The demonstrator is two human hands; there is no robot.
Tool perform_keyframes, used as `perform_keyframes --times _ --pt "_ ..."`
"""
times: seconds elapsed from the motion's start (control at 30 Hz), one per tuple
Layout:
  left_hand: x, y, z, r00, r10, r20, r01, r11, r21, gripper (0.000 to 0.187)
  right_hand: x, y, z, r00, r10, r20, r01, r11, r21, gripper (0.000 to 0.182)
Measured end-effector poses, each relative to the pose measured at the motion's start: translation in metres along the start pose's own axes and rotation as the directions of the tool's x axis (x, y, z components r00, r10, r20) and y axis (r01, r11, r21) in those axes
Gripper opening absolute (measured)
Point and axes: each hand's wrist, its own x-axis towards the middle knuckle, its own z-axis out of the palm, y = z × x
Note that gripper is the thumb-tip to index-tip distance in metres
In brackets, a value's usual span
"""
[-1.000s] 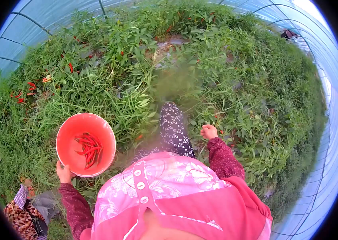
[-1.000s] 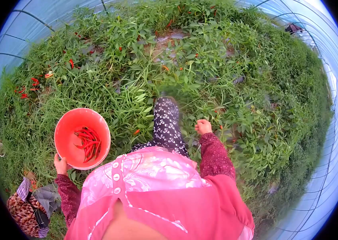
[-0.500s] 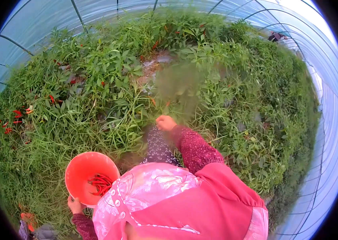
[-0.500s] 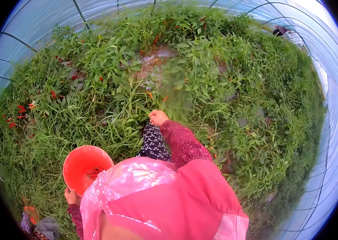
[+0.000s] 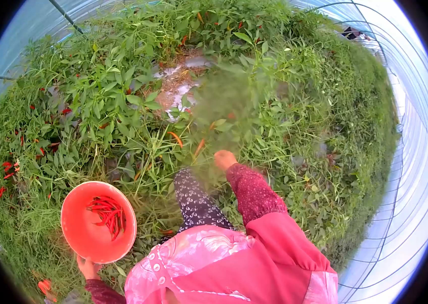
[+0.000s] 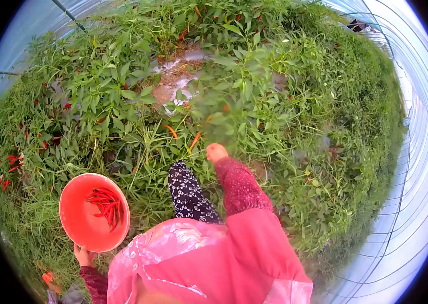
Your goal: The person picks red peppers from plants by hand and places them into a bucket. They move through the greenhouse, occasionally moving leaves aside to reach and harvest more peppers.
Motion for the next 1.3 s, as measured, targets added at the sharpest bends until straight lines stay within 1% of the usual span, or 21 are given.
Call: perform_keyframes --times 0.03,0.07,0.1,0.17,0.2,0.23,0.3,0.33,0.37,0.4,0.43,0.47,0.53,0.63,0.7,0.77,0.83,1.03,1.1,1.23,1.3 --pt "0.002 0.000 0.004 1.000 0.004 -0.018 -0.004 1.000 0.016 0.059 0.001 -0.002 0.007 0.998 -0.048 0.031 0.049 0.999 -0.013 0.021" --pt "-0.009 0.010 0.009 0.998 -0.003 0.056 0.003 1.000 0.004 0.057 0.002 -0.006 0.015 0.993 -0.100 0.058 0.101 0.995 -0.021 0.021" --pt "-0.008 0.011 0.012 0.997 0.012 0.070 -0.012 1.000 0.009 0.057 0.003 -0.007 0.024 0.991 -0.063 0.119 0.061 0.998 0.027 0.020" --pt "-0.003 0.014 0.011 0.972 0.053 0.229 -0.035 0.996 -0.082 0.049 -0.002 -0.012 0.045 0.985 -0.031 0.170 0.026 0.999 0.027 0.022" --pt "-0.002 0.025 0.020 0.968 0.071 0.240 -0.053 0.995 -0.081 0.049 -0.015 -0.025 0.051 0.984 -0.082 0.156 0.091 0.995 -0.048 0.022" --pt "-0.003 0.036 0.029 0.960 0.084 0.267 -0.055 0.992 -0.112 0.044 -0.012 -0.017 0.064 0.975 -0.153 0.162 0.153 0.988 0.009 0.019" --pt "-0.019 0.051 0.022 0.966 0.068 0.248 -0.027 0.986 -0.166 0.035 -0.032 -0.039 0.068 0.969 -0.160 0.189 0.160 0.987 0.015 0.018" --pt "-0.008 0.049 0.011 0.967 0.017 0.256 0.019 0.990 -0.137 0.032 -0.036 -0.043 0.069 0.942 -0.255 0.219 0.251 0.967 0.045 0.016" --pt "-0.006 0.048 0.007 0.971 0.000 0.237 0.031 0.992 -0.124 0.029 -0.025 -0.032 0.078 0.942 -0.198 0.271 0.131 0.960 0.246 0.016" --pt "-0.008 0.053 0.000 0.978 -0.049 0.204 0.047 0.999 0.014 0.026 -0.018 -0.025 0.080 0.940 -0.183 0.288 0.091 0.948 0.304 0.018" --pt "-0.008 0.052 0.002 0.992 -0.070 0.101 0.067 0.997 0.030 0.029 -0.013 -0.028 0.077 0.949 -0.171 0.266 0.131 0.978 0.162 0.019" --pt "-0.005 0.050 -0.003 0.993 -0.084 0.081 0.081 0.996 0.037 0.029 -0.014 -0.037 0.068 0.943 -0.109 0.314 0.041 0.976 0.214 0.021" --pt "0.002 0.039 -0.008 0.994 -0.102 0.049 0.100 0.994 0.033 0.030 -0.004 -0.048 0.054 0.949 -0.046 0.311 0.019 0.996 0.088 0.020" --pt "0.016 0.040 -0.008 0.987 -0.152 -0.061 0.159 0.979 0.130 0.027 0.045 -0.039 0.040 0.961 0.092 0.260 -0.109 0.993 0.053 0.019" --pt "0.016 0.053 0.000 0.973 -0.231 0.001 0.225 0.951 0.213 0.032 0.069 -0.046 0.022 0.958 0.103 0.267 -0.123 0.991 0.057 0.018" --pt "0.017 0.056 0.015 0.968 -0.240 -0.080 0.252 0.943 0.218 0.026 0.095 -0.057 0.005 0.955 0.140 0.262 -0.150 0.989 0.018 0.019" --pt "0.011 0.062 0.019 0.908 -0.200 -0.368 0.305 0.918 0.254 0.026 0.118 -0.075 -0.014 0.944 0.149 0.296 -0.149 0.989 -0.025 0.021" --pt "-0.033 0.099 -0.024 0.809 -0.242 -0.535 0.303 0.953 0.028 0.027 0.166 -0.164 -0.048 0.949 0.098 0.299 -0.068 0.992 -0.110 0.021" --pt "-0.038 0.100 -0.046 0.787 -0.213 -0.579 0.176 0.977 -0.120 0.025 0.173 -0.197 -0.046 0.954 0.042 0.296 -0.024 0.998 -0.066 0.021" --pt "-0.054 0.105 -0.061 0.784 -0.248 -0.569 0.090 0.953 -0.291 0.021 0.159 -0.263 -0.005 0.898 -0.064 0.435 0.118 0.988 -0.098 0.020" --pt "-0.062 0.127 -0.051 0.847 -0.276 -0.455 0.177 0.953 -0.247 0.017 0.151 -0.288 0.023 0.868 -0.103 0.486 0.168 0.981 -0.092 0.019"
